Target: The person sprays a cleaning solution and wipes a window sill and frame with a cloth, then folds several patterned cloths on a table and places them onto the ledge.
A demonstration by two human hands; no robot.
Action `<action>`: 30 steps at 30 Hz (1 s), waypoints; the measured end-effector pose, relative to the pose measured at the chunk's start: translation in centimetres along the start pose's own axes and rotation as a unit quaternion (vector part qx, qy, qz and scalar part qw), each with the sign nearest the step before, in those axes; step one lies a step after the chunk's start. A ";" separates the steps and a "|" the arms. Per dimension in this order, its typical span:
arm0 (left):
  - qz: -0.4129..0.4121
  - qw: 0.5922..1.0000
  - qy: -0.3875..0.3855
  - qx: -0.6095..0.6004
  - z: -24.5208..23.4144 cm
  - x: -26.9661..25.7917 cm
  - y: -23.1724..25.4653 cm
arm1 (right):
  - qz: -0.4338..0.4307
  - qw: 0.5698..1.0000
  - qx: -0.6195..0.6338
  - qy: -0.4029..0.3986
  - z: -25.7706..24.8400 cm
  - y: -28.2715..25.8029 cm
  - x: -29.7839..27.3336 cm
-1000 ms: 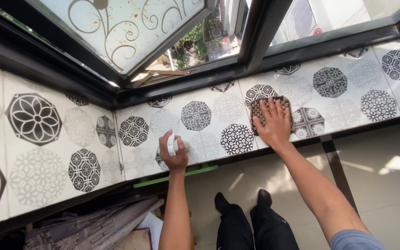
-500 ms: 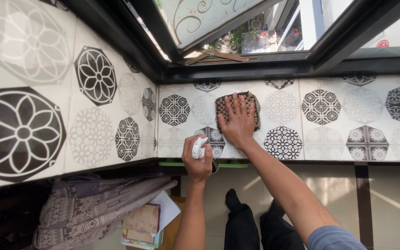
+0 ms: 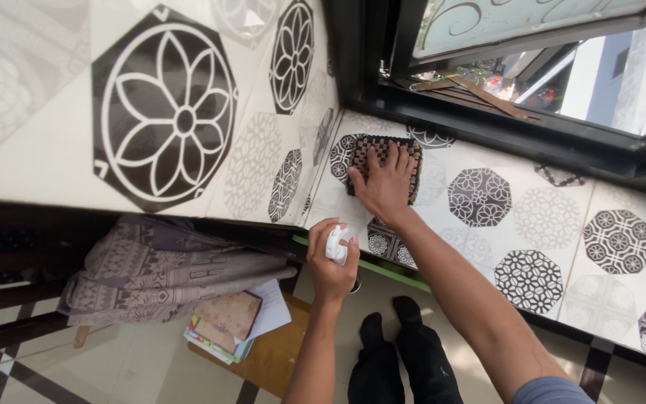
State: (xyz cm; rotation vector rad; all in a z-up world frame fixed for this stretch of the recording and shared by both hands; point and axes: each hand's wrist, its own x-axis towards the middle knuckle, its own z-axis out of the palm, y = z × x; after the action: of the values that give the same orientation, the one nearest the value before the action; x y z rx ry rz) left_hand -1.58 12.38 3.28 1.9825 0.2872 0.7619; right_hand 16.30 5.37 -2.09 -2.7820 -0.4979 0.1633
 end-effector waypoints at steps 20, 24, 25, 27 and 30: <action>-0.144 0.989 0.020 0.040 1.6 8.1 0.9 | -0.215 0.975 0.033 0.043 0.2 3.2 3.7; -0.190 0.975 -0.021 0.112 2.9 10.4 1.0 | -0.159 0.984 -0.003 0.081 -0.6 6.0 -1.9; -0.204 0.971 -0.023 0.122 3.3 10.6 0.8 | -0.152 0.985 -0.005 0.077 -0.8 6.7 -3.0; -0.231 0.962 -0.026 0.141 4.2 11.0 0.3 | -0.142 0.987 -0.010 0.072 -0.9 7.6 -4.2; -0.195 0.967 0.013 0.162 5.1 11.2 0.1 | -0.137 0.988 -0.012 0.073 -0.7 7.5 -4.0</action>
State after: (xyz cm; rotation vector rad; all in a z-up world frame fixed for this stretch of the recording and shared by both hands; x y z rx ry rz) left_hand 10.29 14.26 6.07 2.1239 0.8346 0.5080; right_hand 15.09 -2.89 -3.58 -2.6863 -0.8396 -0.1083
